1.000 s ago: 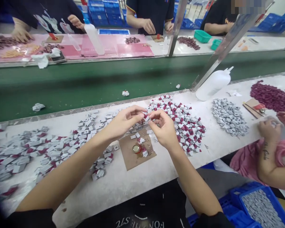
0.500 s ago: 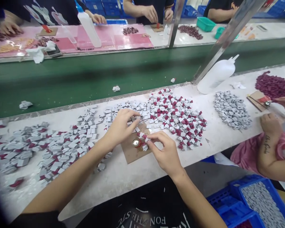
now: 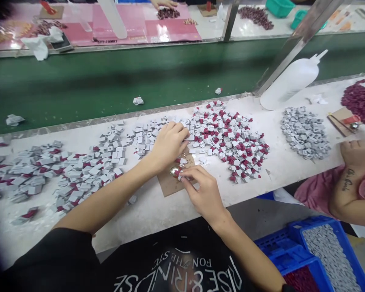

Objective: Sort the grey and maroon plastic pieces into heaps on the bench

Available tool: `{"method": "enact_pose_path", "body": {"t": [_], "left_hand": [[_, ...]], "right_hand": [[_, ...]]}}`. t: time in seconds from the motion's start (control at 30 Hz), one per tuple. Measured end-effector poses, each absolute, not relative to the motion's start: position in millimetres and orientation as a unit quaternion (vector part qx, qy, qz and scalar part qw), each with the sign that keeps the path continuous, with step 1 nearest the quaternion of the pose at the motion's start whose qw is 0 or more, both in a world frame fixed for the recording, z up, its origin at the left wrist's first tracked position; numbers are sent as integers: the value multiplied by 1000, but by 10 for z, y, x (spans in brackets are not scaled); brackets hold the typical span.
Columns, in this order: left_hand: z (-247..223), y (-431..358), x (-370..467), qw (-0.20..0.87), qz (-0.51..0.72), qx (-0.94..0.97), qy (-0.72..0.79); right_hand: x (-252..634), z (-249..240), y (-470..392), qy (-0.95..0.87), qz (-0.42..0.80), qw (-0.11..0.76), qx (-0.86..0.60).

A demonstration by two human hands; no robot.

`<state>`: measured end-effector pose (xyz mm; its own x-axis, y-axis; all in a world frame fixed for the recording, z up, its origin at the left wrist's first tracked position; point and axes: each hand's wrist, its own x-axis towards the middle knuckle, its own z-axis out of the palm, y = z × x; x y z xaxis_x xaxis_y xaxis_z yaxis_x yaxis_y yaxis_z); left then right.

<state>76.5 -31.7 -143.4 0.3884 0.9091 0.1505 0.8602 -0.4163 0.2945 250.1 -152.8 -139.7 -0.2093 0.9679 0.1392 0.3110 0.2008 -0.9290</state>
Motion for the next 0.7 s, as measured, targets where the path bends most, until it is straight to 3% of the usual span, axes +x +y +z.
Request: {"method": "enact_pose_path", "body": {"t": [0.23,0.47,0.7], "left_hand": [[-1429,-313,688,95,136,850,499],[-1299,-451,500,310,306,743,508],[-1192,-703,246,411,397,632,524]], "right_hand": [[2436,-1415,-1471,-688,386,388,-476],[2446,-1369,-1429,-695,387,385,-468],[2440,-1358,-1452,-689,403,383,-465]]}}
